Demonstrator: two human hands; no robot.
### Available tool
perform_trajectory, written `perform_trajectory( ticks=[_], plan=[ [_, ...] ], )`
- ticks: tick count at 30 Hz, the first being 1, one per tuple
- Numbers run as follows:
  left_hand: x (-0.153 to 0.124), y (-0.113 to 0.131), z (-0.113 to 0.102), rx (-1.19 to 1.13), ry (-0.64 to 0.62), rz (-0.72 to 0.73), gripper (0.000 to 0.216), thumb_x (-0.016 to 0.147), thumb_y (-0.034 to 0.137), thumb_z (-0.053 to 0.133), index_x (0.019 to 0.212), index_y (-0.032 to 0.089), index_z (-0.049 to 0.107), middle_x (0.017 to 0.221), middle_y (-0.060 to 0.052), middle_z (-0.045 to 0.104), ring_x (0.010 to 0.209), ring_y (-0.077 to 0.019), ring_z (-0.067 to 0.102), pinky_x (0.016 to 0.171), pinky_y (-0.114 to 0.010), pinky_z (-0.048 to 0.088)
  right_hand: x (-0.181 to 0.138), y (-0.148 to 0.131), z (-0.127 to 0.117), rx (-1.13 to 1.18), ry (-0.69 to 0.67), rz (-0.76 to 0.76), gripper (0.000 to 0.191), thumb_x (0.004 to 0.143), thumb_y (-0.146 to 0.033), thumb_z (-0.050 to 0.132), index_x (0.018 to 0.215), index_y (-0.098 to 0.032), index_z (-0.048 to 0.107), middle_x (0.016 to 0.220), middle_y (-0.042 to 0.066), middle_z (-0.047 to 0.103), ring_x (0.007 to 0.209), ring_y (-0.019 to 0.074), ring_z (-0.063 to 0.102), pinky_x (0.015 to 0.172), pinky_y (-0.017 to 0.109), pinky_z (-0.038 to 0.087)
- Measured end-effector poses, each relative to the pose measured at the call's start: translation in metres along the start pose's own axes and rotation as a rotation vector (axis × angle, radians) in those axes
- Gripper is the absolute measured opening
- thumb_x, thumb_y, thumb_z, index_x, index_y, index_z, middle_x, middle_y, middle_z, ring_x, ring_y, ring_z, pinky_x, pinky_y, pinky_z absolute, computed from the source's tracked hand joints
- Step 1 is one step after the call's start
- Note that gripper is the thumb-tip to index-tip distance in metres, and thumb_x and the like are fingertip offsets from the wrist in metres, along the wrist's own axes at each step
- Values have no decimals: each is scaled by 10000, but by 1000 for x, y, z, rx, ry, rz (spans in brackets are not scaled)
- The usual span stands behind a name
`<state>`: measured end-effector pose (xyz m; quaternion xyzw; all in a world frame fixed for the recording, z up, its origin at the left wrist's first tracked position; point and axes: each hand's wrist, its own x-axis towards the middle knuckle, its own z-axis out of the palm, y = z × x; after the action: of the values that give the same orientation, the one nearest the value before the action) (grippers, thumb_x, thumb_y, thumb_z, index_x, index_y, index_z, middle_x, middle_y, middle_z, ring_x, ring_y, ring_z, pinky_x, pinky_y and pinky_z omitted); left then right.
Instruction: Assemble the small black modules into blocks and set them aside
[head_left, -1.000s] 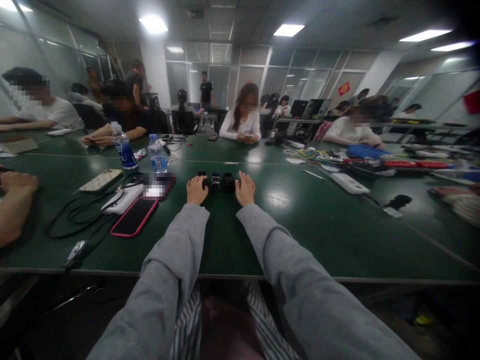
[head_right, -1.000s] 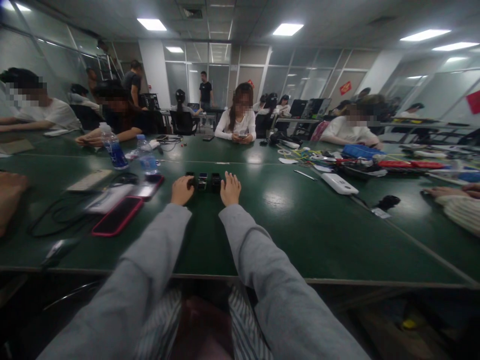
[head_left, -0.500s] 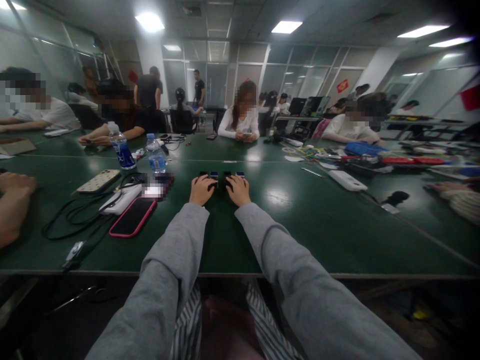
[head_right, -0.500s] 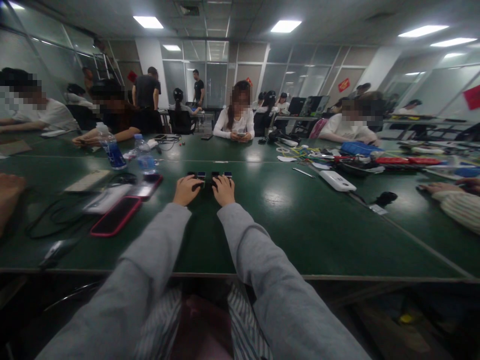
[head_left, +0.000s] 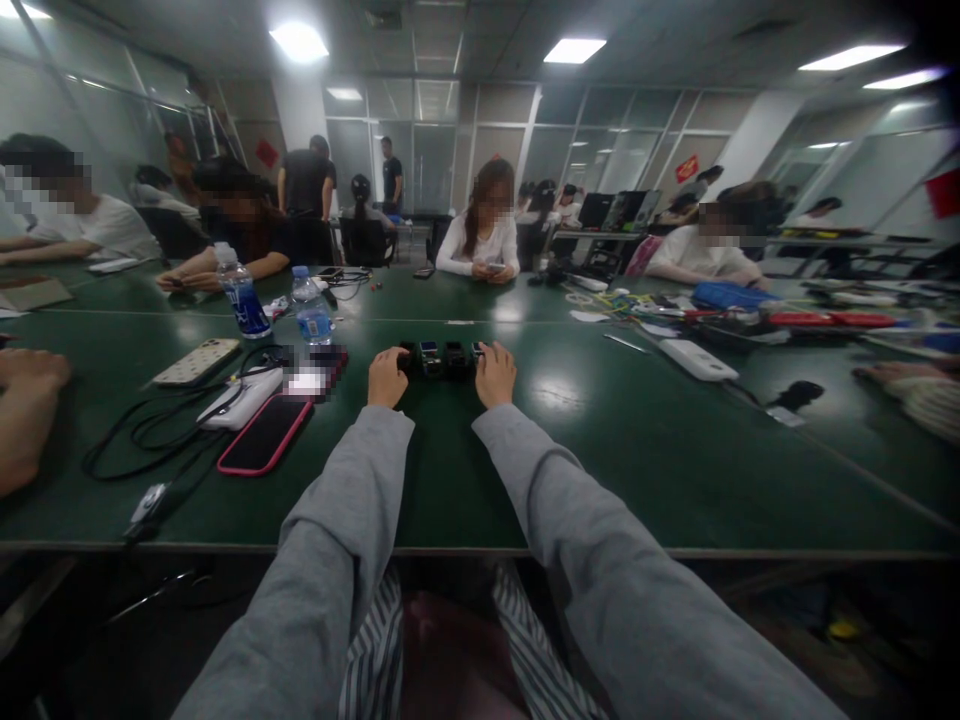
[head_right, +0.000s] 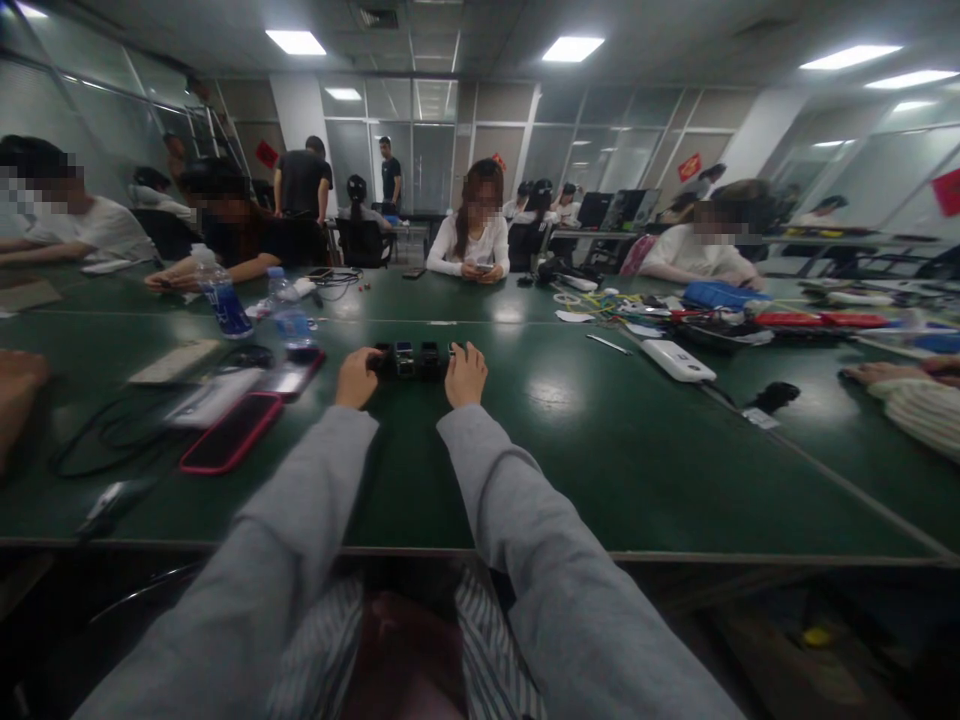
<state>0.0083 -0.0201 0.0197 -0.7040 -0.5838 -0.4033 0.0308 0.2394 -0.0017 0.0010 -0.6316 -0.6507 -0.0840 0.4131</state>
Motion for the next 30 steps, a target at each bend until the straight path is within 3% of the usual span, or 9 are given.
perform_trajectory(
  ticks=[6,21,26,30],
  plan=[
    [-2,0,2,1,-39,-3,503,743,9,460,1161,244,610,1217,-51,634,1173,-234,534,1023,-424,457,4,15,11,145,-101,41,436,964,-286,280,1273,-180,569,1247,134,567,1111,232,562,949,385,458],
    [1,0,8,40,-114,27,412,810,112,488,1171,229,647,1305,-54,594,1230,-245,488,1028,-452,446,5,14,19,139,-170,-19,465,978,-332,298,1346,-167,529,1351,138,511,1230,224,509,1024,393,436],
    [-2,6,4,67,-81,17,357,835,159,492,1140,231,660,1253,-65,618,1186,-256,506,1008,-446,445,6,14,18,126,-166,-20,457,977,-320,301,1341,-173,536,1343,138,516,1215,230,515,1013,401,440],
    [-5,16,-2,108,-31,33,300,886,293,496,1138,246,653,1230,-75,619,1208,-275,471,1019,-456,407,5,9,13,62,-122,-46,441,975,-337,339,1340,-195,540,1384,141,479,1282,260,445,1040,444,401]
  ],
)
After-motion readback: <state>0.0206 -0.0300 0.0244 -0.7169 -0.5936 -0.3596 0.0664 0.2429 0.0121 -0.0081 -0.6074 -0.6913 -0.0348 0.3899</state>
